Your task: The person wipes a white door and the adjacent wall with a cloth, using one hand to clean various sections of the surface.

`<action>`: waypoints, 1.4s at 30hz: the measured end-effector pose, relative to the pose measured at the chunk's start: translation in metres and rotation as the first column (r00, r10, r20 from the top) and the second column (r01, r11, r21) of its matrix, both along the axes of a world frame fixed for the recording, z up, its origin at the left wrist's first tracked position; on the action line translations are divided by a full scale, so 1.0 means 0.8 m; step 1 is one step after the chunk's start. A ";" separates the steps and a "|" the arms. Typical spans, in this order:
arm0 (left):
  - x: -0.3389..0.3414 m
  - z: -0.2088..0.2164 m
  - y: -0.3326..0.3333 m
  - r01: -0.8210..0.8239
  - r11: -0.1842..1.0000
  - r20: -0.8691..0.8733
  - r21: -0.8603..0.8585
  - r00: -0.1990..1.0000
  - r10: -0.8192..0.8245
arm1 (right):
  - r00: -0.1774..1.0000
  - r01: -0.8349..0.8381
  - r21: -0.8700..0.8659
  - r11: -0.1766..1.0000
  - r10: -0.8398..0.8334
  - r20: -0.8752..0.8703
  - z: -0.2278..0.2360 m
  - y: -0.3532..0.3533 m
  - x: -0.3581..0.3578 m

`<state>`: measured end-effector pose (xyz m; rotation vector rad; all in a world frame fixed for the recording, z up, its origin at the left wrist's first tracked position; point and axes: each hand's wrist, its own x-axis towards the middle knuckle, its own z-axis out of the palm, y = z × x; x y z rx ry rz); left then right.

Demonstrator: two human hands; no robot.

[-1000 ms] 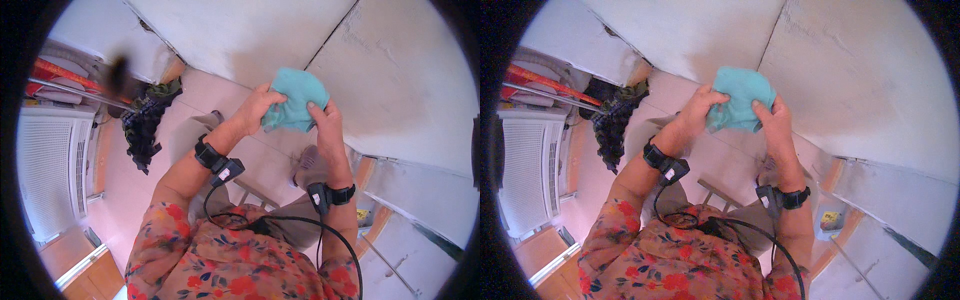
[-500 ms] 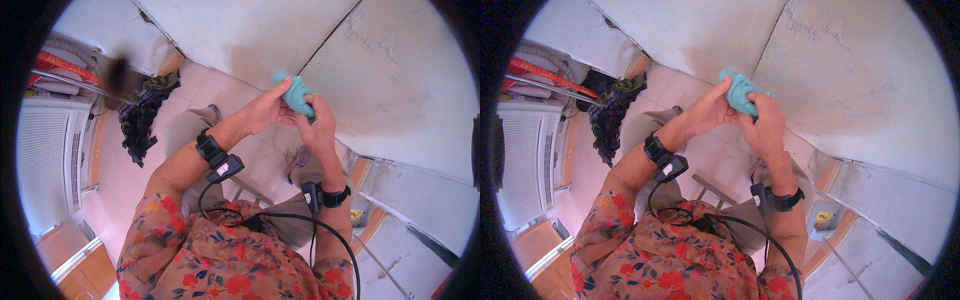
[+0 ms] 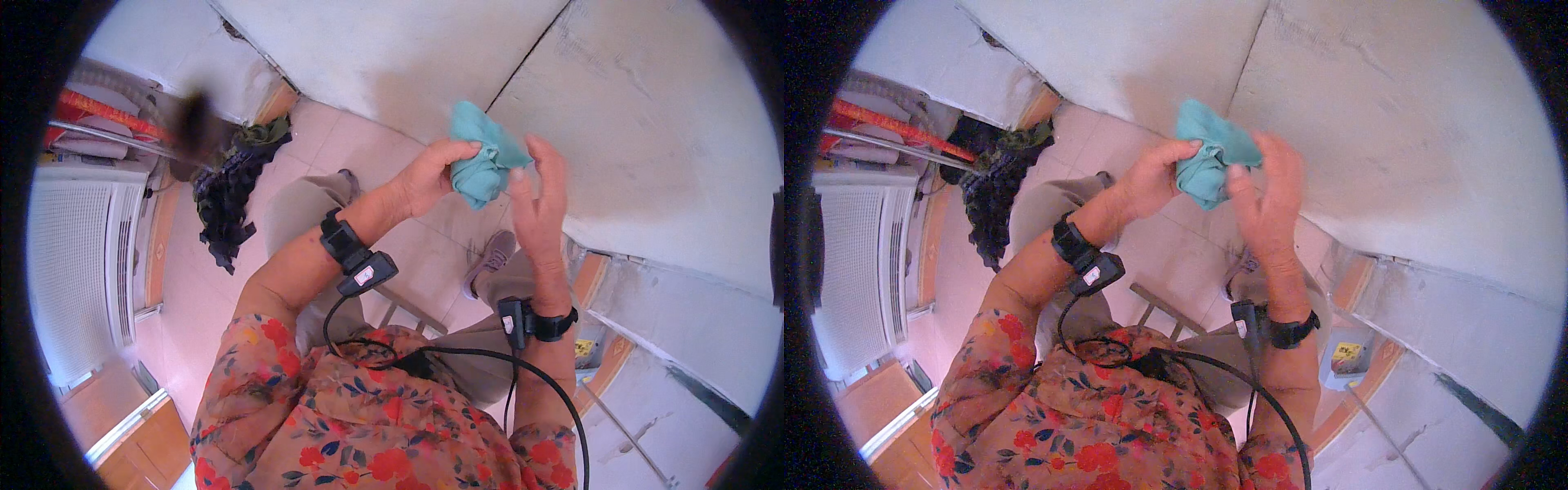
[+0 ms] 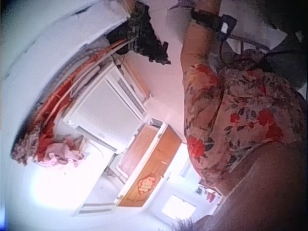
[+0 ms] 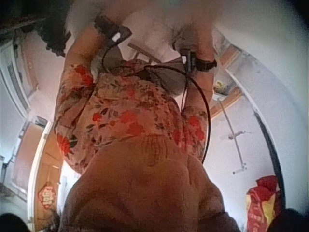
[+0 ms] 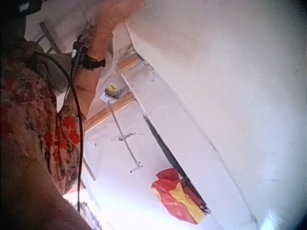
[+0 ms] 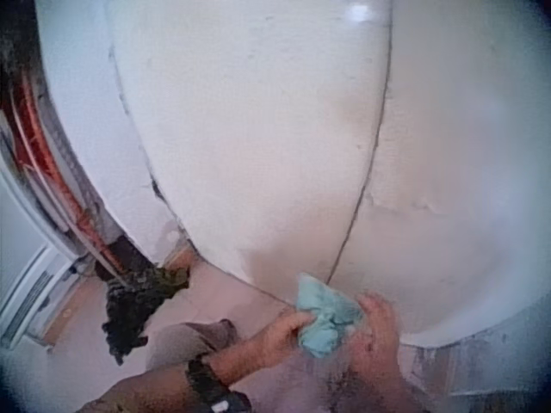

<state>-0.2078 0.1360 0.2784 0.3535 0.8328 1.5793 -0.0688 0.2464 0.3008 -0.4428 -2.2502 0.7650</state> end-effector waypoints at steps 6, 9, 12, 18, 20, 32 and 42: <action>0.023 0.010 0.002 0.041 0.998 0.068 -0.052 0.997 -0.037 | 0.946 -0.136 0.111 0.985 0.095 0.311 0.007 -0.028 -0.008; 0.025 0.017 -0.002 0.119 0.993 -0.033 -0.017 0.992 -0.119 | 0.937 -0.108 0.047 0.993 0.086 0.339 0.006 -0.020 -0.005; 0.016 -0.004 0.000 0.232 0.973 -0.126 0.020 0.966 -0.228 | 0.972 -0.069 -0.255 0.964 0.122 0.200 0.000 -0.010 -0.006; 0.000 0.002 0.010 0.129 0.991 -0.077 0.028 0.989 -0.126 | 0.972 0.141 -0.519 0.843 -0.218 -0.089 0.022 0.016 0.017; -0.005 0.003 0.006 0.039 0.999 -0.100 -0.033 0.994 -0.042 | 0.857 0.254 -0.455 0.854 -0.416 -0.303 0.044 0.025 0.031; -0.002 0.007 0.004 -0.007 0.989 -0.189 -0.148 0.982 -0.021 | 0.893 0.438 0.754 0.490 -0.334 -0.301 0.136 0.084 -0.049; -0.008 0.015 -0.005 -0.011 0.998 -0.172 -0.067 0.985 -0.001 | 0.769 0.606 0.771 0.196 -0.390 -0.506 0.328 0.162 0.020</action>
